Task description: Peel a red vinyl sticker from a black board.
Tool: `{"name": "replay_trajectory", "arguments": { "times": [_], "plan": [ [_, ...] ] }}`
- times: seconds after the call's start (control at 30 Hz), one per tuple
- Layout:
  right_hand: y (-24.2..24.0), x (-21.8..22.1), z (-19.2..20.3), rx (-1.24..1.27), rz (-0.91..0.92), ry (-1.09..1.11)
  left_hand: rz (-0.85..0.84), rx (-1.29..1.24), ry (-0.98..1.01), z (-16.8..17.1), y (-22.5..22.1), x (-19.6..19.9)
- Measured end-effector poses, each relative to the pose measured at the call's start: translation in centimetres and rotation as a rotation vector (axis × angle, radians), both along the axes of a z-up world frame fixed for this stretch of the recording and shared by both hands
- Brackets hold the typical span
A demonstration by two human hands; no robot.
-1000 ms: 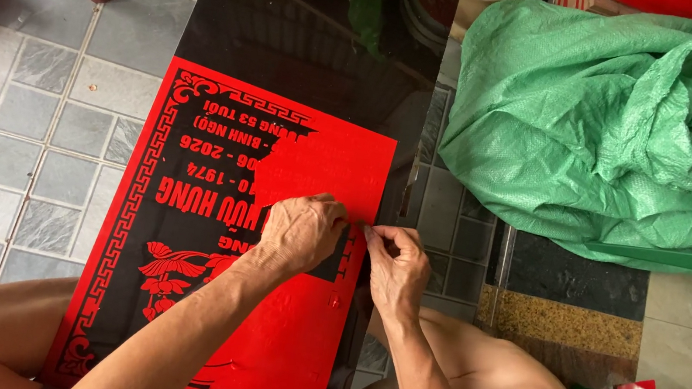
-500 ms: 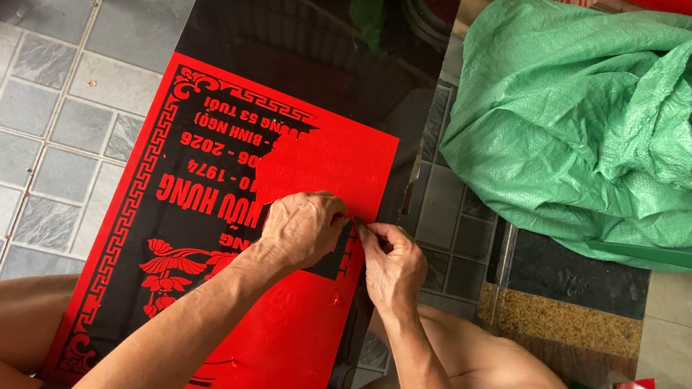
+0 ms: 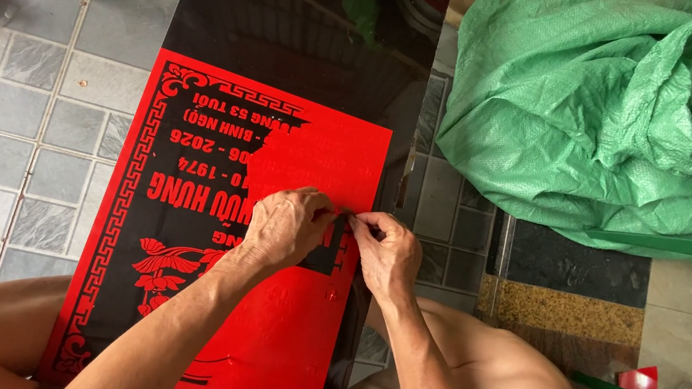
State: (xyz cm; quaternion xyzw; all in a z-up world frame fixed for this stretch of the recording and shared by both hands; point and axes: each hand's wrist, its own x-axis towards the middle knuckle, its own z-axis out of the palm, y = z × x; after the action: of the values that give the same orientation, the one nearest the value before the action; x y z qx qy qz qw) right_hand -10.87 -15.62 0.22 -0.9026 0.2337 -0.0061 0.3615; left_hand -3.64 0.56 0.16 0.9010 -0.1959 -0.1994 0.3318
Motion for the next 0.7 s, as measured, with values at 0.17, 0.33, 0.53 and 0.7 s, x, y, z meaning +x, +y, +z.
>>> {"name": "replay_trajectory", "arguments": {
  "times": [0.17, 0.33, 0.53, 0.7],
  "plan": [
    [-0.4, 0.2, 0.4, 0.156, -0.035, -0.006, 0.011, -0.04, -0.045, 0.6, 0.6, -0.6],
    [-0.5, 0.4, 0.6, 0.016, 0.095, -0.132, 0.043, -0.063, -0.086, -0.2, 0.8, -1.2],
    [-0.5, 0.4, 0.3, -0.034, 0.169, -0.146, 0.122, -0.041, 0.017, -0.1, 0.6, -0.9],
    [-0.3, 0.9, 0.8, -0.075, 0.199, -0.133, 0.177, -0.059, 0.075, -0.6, 0.4, -0.6]
  ]
}}
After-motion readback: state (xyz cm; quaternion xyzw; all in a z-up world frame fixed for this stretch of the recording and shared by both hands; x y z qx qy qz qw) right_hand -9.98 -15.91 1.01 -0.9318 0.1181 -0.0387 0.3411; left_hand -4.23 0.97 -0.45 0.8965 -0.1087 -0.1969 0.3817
